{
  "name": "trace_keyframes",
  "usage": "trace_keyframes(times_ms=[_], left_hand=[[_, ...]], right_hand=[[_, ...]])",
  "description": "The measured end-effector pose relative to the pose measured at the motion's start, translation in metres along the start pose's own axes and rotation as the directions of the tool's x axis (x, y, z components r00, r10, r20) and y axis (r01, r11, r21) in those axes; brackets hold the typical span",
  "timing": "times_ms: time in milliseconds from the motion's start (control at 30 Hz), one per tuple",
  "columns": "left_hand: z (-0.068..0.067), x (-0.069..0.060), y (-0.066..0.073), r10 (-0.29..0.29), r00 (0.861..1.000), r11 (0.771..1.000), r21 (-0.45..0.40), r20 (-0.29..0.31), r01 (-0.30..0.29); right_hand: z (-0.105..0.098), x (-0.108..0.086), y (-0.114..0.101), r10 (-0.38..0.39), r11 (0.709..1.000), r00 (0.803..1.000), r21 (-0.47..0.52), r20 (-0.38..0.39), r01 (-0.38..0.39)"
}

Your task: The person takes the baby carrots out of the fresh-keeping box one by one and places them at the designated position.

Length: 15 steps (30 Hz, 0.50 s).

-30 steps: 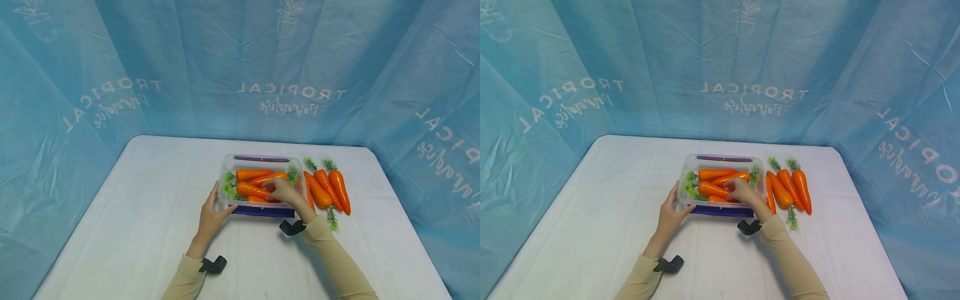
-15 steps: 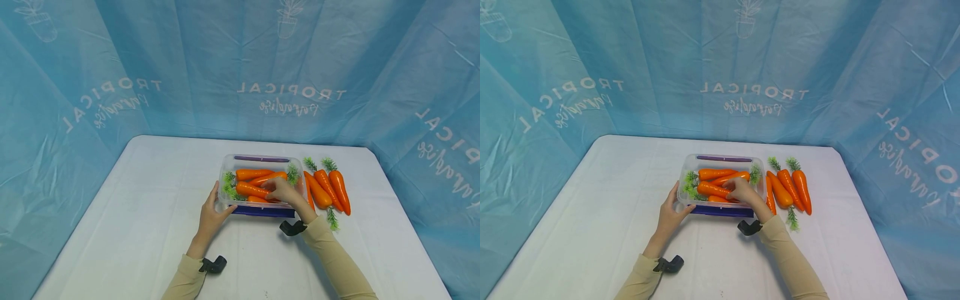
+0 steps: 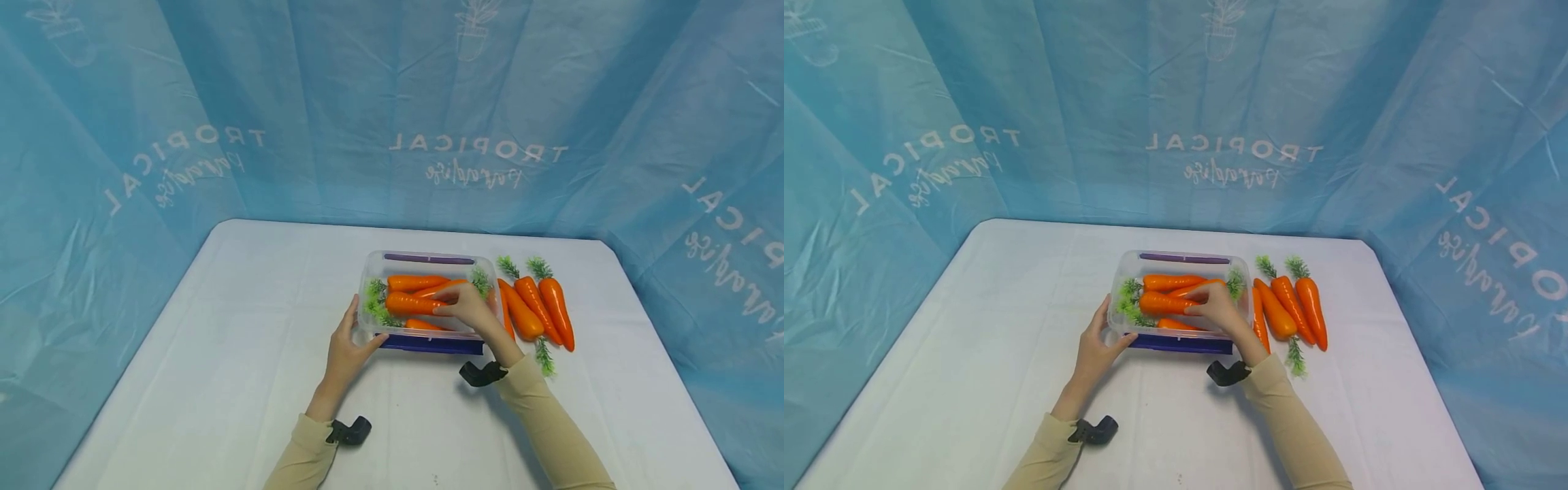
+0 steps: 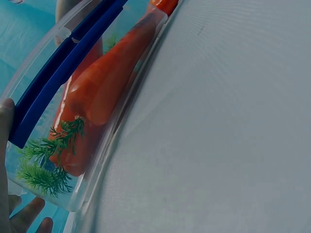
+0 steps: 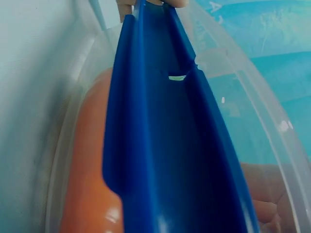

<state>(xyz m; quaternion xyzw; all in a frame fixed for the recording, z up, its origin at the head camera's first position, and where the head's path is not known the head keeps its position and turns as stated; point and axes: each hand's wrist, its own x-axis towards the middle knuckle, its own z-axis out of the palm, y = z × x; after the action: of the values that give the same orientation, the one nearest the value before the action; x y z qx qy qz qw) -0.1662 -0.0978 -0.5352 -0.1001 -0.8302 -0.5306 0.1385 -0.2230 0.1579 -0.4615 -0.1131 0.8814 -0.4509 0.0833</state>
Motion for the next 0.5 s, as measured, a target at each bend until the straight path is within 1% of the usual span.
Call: trace_keyframes(times_ms=[33, 100, 233, 333, 500], left_hand=[[0.0, 0.0, 0.0, -0.001, 1.0, 1.0, -0.001, 0.0, 0.001], [0.001, 0.0, 0.001, -0.003, 1.0, 1.0, 0.0, 0.002, 0.003], [0.001, 0.001, 0.001, -0.011, 1.0, 1.0, 0.007, 0.003, 0.011], [0.001, 0.001, 0.002, -0.016, 1.0, 1.0, 0.008, 0.002, 0.016], [0.0, -0.001, 0.001, -0.011, 1.0, 1.0, 0.009, 0.0, 0.011]], right_hand=[[0.0, -0.001, -0.001, 0.002, 1.0, 1.0, -0.001, -0.012, -0.002], [-0.001, -0.002, -0.002, -0.021, 1.0, 0.999, -0.004, -0.032, 0.021], [-0.004, -0.006, -0.003, -0.092, 0.996, 0.994, -0.01, -0.065, 0.091], [-0.006, -0.01, -0.004, -0.104, 0.995, 0.99, -0.013, -0.094, 0.104], [-0.01, -0.018, -0.004, -0.126, 0.992, 0.981, 0.012, -0.149, 0.129]])
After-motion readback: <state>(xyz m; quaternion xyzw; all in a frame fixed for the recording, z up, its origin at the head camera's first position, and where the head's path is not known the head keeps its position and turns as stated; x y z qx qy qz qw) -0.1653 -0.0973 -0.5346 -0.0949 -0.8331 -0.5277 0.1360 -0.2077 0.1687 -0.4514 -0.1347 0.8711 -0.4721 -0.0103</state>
